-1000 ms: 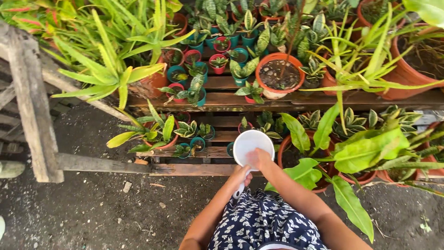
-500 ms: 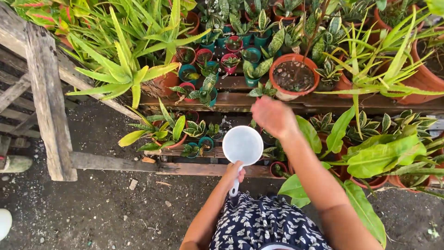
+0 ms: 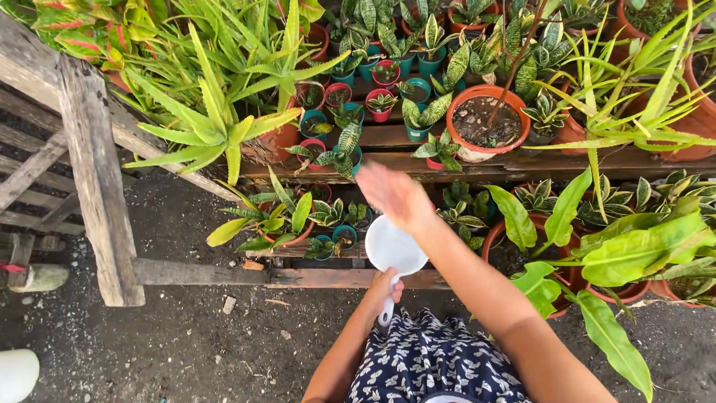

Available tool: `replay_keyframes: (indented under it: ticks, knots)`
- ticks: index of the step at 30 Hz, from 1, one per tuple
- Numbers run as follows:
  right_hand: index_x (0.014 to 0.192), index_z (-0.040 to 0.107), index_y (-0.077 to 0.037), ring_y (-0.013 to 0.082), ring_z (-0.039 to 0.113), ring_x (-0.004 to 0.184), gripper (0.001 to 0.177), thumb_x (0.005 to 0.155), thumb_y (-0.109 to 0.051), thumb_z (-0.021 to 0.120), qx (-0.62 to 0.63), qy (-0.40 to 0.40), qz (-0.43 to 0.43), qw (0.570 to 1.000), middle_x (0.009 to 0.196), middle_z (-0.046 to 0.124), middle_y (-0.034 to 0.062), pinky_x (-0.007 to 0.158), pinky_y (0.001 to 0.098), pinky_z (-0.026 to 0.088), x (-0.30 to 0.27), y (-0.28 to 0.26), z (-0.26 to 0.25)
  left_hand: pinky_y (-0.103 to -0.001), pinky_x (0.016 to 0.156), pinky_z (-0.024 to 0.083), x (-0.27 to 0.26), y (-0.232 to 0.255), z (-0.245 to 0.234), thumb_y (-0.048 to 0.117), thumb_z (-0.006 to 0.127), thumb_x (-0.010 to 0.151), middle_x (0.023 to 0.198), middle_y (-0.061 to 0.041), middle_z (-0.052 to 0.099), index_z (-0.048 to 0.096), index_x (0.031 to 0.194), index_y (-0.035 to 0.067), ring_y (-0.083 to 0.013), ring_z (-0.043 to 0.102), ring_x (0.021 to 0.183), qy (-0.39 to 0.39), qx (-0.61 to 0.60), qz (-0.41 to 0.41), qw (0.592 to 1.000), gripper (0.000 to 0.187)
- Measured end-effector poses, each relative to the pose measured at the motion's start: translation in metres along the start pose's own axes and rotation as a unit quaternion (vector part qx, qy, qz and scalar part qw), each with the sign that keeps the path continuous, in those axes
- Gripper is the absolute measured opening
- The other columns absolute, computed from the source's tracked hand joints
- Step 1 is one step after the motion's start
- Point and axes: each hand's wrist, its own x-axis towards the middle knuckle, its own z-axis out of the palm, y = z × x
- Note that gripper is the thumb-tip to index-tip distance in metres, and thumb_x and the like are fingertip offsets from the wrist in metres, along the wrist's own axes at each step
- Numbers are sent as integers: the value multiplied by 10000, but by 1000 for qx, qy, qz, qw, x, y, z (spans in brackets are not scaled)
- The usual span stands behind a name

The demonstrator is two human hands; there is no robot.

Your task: Watering various potted plants on a wooden stand using a small scoop and a bucket of water.

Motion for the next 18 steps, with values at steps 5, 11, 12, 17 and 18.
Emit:
replay_keyframes:
  ticks: [5,11,12,17,18]
  knots:
    - [1552,364,-136,391,411,1473,607,976,-152,554,0,-198,-79,977,1613,368,202,1120,532,501,-51,-72,146,-259,319,400,-14,12,-8,261,563,934,563,-29,450,495,861,77,-102,427,374,1,-9,-24,1000,209]
    - [1283,644,-123,305,715,1075,328,975,-223,591,10,108,112,988,1217,715,127,876,459,629,-4,8,5,-245,323,401,1,4,-32,289,567,948,570,8,457,516,839,90,-85,443,380,-12,-12,-22,1000,232]
    - [1283,644,-123,305,715,1075,328,975,-223,591,11,109,112,988,1217,715,127,876,459,629,2,30,-31,-245,323,401,1,6,-34,289,567,948,570,8,457,516,839,90,-85,443,380,-12,-12,-23,1000,232]
    - [1001,505,-55,351,624,720,186,880,-97,640,77,307,174,932,889,561,171,720,538,586,54,152,-238,-260,327,407,-5,15,-38,282,578,972,577,3,462,547,855,70,-93,456,380,-21,3,-7,1000,244]
    - [1001,505,-55,351,624,720,186,880,-97,640,79,308,172,932,889,561,171,720,538,586,44,149,-232,-260,327,407,-5,16,-38,282,578,972,577,3,462,547,855,70,-93,456,380,-22,5,-8,1000,244]
